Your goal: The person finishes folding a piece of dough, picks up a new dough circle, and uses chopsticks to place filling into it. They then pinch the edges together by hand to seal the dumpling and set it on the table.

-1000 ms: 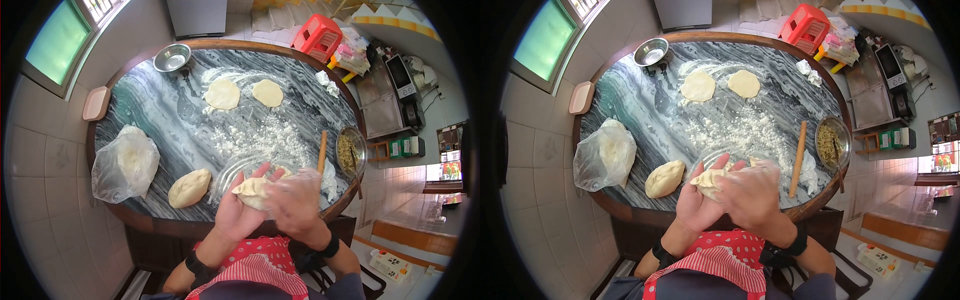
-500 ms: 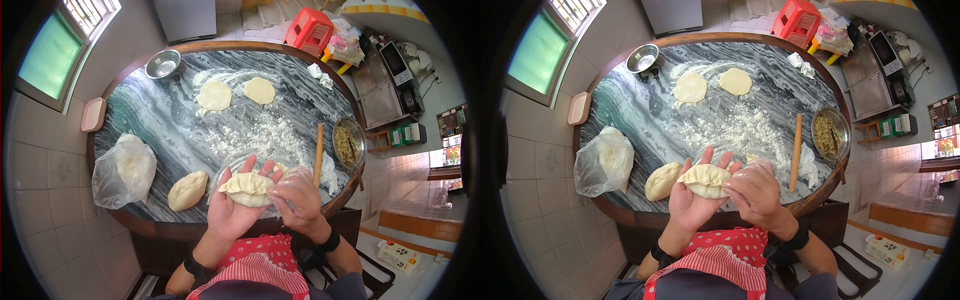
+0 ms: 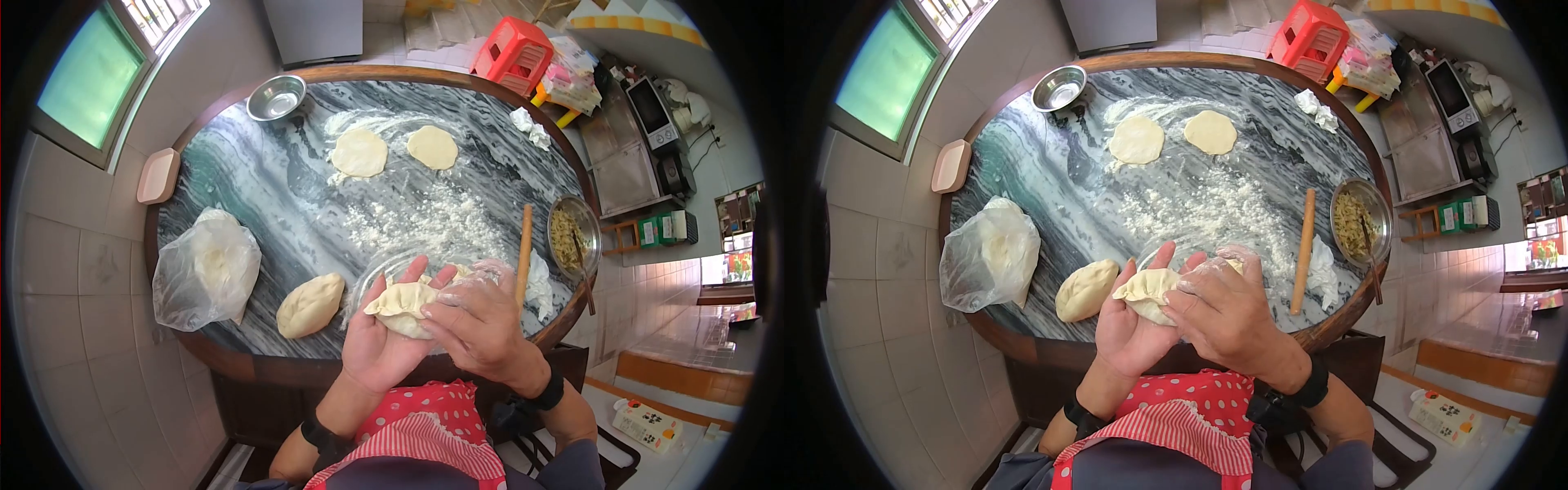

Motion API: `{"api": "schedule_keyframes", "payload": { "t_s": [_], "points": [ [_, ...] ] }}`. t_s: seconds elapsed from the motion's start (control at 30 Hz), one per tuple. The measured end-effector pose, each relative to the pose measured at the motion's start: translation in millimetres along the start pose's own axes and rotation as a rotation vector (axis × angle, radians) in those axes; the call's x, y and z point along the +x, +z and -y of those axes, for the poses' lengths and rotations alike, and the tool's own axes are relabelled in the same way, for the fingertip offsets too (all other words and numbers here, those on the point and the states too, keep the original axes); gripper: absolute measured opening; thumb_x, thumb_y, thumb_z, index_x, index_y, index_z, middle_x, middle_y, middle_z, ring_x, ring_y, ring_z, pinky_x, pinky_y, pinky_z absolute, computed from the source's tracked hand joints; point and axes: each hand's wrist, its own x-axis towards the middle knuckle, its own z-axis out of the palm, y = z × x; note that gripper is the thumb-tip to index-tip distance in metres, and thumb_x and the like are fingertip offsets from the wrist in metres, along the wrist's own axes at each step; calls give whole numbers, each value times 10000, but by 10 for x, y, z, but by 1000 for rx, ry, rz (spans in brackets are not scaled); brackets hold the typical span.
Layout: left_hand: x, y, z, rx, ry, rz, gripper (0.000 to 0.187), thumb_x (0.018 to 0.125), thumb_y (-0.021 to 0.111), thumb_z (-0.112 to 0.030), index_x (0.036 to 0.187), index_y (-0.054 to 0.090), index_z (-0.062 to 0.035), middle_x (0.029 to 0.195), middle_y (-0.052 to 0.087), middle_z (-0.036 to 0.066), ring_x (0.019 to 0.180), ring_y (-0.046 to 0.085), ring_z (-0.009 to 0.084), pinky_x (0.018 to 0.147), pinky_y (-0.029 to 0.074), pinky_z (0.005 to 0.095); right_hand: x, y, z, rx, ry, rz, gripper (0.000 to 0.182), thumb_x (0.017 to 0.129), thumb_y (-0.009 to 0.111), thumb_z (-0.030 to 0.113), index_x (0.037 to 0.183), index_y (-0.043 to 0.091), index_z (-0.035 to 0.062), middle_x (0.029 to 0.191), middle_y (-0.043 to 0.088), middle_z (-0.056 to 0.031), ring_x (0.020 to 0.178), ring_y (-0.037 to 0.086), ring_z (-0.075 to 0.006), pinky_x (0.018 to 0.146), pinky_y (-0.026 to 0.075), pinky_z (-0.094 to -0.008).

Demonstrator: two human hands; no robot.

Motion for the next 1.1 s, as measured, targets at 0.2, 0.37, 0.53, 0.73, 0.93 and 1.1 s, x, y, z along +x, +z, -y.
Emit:
{"api": "schedule_keyframes", "payload": {
  "t_s": [0.2, 0.37, 0.53, 0.73, 0.93, 1.1],
  "points": [
    [3, -4, -12, 6, -6, 14, 539, 1035, 250, -433, 1485, 306, -141, 1555, 220, 176, 1415, 258, 348, 1152, 211, 518, 32, 13, -1, -32, -51, 22, 286, 662, 706, 111, 936, 644, 56, 891, 599, -66, 806, 576, -256, 859, 405, -503],
    [10, 9, -9, 43, 15, -26, 547, 1032, 258, -443, 1483, 308, -138, 1552, 224, 181, 1417, 246, 365, 1158, 197, 519, -29, 81, -22, -41, -67, 20, 295, 667, 708, 117, 948, 643, 53, 904, 608, -76, 817, 586, -261, 870, 404, -504],
    [-6, -12, -88, 58, 81, -17, 551, 1021, 275, -460, 1471, 334, -147, 1553, 219, 186, 1424, 220, 386, 1160, 166, 551, -71, -28, -46, 46, 73, -60, 319, 698, 755, 130, 985, 645, 43, 949, 634, -92, 876, 606, -271, 867, 411, -484],
    [8, -42, -138, -63, 106, -42, 534, 1020, 270, -450, 1465, 349, -165, 1560, 199, 181, 1436, 185, 386, 1156, 137, 583, -274, 118, -133, 243, 207, -133, 362, 695, 793, 48, 1032, 659, 38, 962, 654, -108, 876, 631, -300, 776, 499, -397],
    [-33, -150, -149, -126, 95, -106, 537, 1013, 279, -446, 1465, 349, -163, 1563, 201, 172, 1434, 193, 382, 1151, 140, 582, -459, 362, -184, 358, 225, -130, 423, 682, 814, 55, 1076, 662, 36, 950, 654, -119, 809, 655, -282, 694, 527, -341],
    [-50, -265, -95, -23, 134, -51, 565, 996, 322, -444, 1481, 311, -155, 1560, 201, 181, 1446, 147, 395, 1150, 127, 598, -424, 214, -103, 309, 328, -160, 437, 685, 832, 207, 1059, 679, 42, 1003, 619, -123, 901, 600, -294, 796, 471, -385]
  ]
}}
